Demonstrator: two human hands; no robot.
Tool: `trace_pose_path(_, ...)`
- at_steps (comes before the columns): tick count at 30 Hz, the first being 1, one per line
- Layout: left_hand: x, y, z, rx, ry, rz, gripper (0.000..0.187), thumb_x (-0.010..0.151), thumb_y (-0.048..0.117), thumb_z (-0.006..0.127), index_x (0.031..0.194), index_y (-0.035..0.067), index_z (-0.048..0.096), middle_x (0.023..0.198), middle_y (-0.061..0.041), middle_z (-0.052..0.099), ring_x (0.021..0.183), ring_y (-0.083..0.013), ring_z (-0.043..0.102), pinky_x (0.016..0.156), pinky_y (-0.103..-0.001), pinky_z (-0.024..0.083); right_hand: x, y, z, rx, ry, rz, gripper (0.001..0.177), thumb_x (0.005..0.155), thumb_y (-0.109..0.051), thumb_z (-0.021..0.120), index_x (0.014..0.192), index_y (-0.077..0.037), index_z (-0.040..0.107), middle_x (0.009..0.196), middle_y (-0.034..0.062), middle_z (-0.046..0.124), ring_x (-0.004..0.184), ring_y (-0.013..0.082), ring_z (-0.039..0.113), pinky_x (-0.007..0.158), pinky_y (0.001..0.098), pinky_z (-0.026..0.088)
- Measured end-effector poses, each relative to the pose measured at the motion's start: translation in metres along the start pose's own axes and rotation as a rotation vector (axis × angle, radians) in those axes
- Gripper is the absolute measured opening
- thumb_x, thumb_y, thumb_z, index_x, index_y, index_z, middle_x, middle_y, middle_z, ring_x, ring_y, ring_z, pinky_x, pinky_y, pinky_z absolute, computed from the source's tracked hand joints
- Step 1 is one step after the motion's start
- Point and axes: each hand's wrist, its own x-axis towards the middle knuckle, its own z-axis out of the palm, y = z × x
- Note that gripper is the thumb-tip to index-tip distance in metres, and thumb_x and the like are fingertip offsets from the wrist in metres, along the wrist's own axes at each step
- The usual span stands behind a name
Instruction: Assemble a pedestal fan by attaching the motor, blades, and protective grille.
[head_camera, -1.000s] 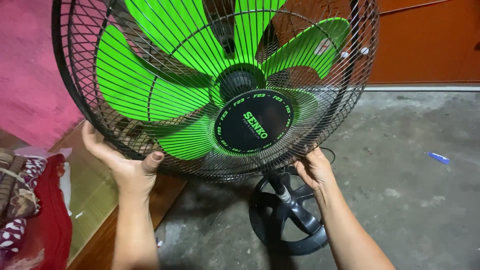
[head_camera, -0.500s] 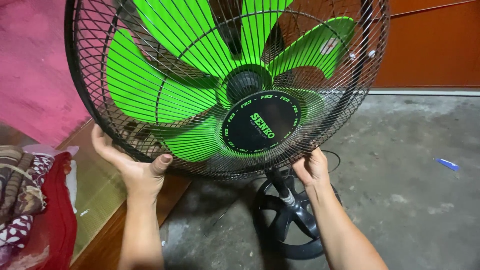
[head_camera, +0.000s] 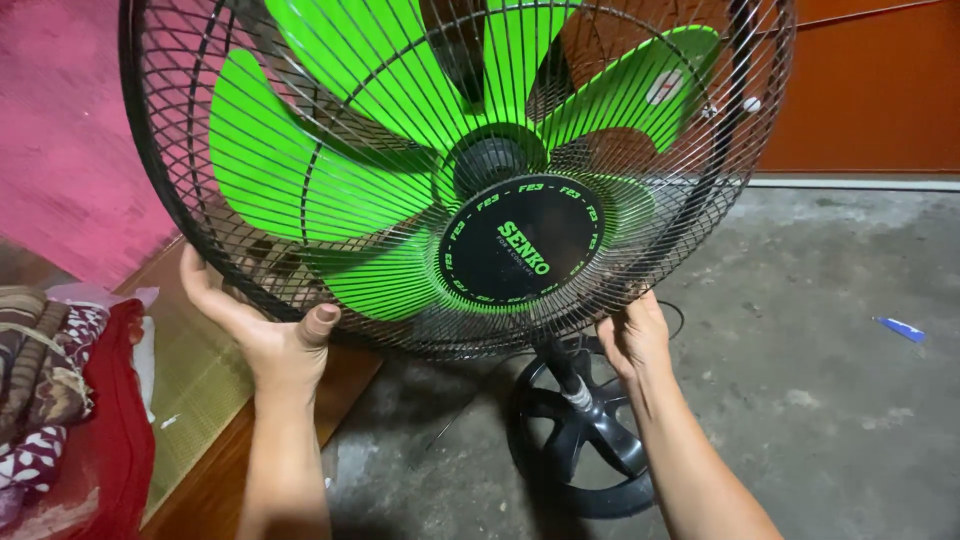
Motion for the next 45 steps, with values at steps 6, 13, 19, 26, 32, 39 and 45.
trace_pose_path(6, 0.000, 0.004, 0.005, -0.034, 0.005, 0.010, 0.141, 0.071, 0.069, 0.091, 0.164, 0.002, 0.009, 0.163, -0.015, 0.029, 0.149, -0.0254, 0.031, 0.131, -0.041, 0.024, 0.003, 0.002, 0.004, 0.037, -0.017, 0.036, 0.028, 0.101, -0.009, 0.059, 0.129, -0.004, 0.060, 0.125, 0.0085, 0.068, 0.115, 0.0224, 0.066, 0.105, 0.0411, 0.052)
trace_pose_path(13, -0.007, -0.004, 0.007, 0.016, 0.044, 0.030, 0.139, 0.072, 0.071, 0.088, 0.164, 0.001, 0.010, 0.163, -0.015, 0.029, 0.149, -0.0261, 0.031, 0.131, -0.040, 0.024, 0.009, 0.009, 0.019, 0.099, 0.132, -0.035, 0.023, 0.106, -0.010, 0.060, 0.127, -0.004, 0.063, 0.115, 0.0058, 0.071, 0.101, 0.0183, 0.068, 0.090, 0.0335, 0.056)
trace_pose_path(19, -0.007, -0.004, 0.006, -0.010, 0.024, 0.005, 0.142, 0.072, 0.072, 0.089, 0.164, 0.001, 0.006, 0.166, -0.017, 0.026, 0.151, -0.0269, 0.029, 0.132, -0.041, 0.022, 0.020, 0.019, -0.028, 0.066, 0.133, 0.002, 0.019, 0.106, -0.013, 0.061, 0.124, -0.006, 0.064, 0.113, 0.0037, 0.072, 0.098, 0.0160, 0.068, 0.080, 0.0275, 0.055)
trace_pose_path(26, -0.006, -0.005, 0.009, -0.050, 0.028, -0.006, 0.145, 0.070, 0.071, 0.090, 0.164, 0.001, 0.005, 0.166, -0.018, 0.025, 0.151, -0.0275, 0.029, 0.131, -0.041, 0.022, 0.015, 0.018, 0.015, 0.106, 0.078, 0.014, 0.022, 0.104, -0.017, 0.061, 0.122, -0.005, 0.064, 0.117, 0.0065, 0.070, 0.106, 0.0205, 0.067, 0.098, 0.0378, 0.055)
trace_pose_path(32, -0.006, -0.003, 0.007, -0.023, 0.027, -0.010, 0.145, 0.070, 0.072, 0.089, 0.164, 0.000, 0.005, 0.166, -0.018, 0.026, 0.151, -0.0275, 0.029, 0.131, -0.041, 0.022, 0.015, 0.030, 0.017, 0.285, 0.077, 0.086, 0.031, 0.105, -0.025, 0.060, 0.123, -0.001, 0.065, 0.123, 0.0119, 0.070, 0.113, 0.0270, 0.066, 0.104, 0.0445, 0.053)
trace_pose_path(39, -0.005, -0.002, 0.010, -0.072, 0.025, -0.010, 0.143, 0.070, 0.069, 0.090, 0.163, 0.001, 0.006, 0.166, -0.017, 0.028, 0.150, -0.0267, 0.031, 0.130, -0.041, 0.024, 0.015, 0.003, 0.028, 0.190, 0.006, 0.060, 0.030, 0.103, -0.026, 0.057, 0.120, -0.002, 0.065, 0.122, 0.0102, 0.070, 0.112, 0.0262, 0.066, 0.104, 0.0452, 0.053)
trace_pose_path(45, -0.003, -0.001, 0.010, -0.131, 0.016, -0.017, 0.142, 0.070, 0.066, 0.093, 0.163, 0.003, 0.006, 0.165, -0.016, 0.028, 0.149, -0.0263, 0.033, 0.132, -0.041, 0.027, 0.026, -0.007, 0.015, 0.232, -0.010, 0.000, 0.024, 0.108, -0.024, 0.059, 0.121, -0.005, 0.065, 0.120, 0.0073, 0.070, 0.113, 0.0242, 0.066, 0.107, 0.0452, 0.052)
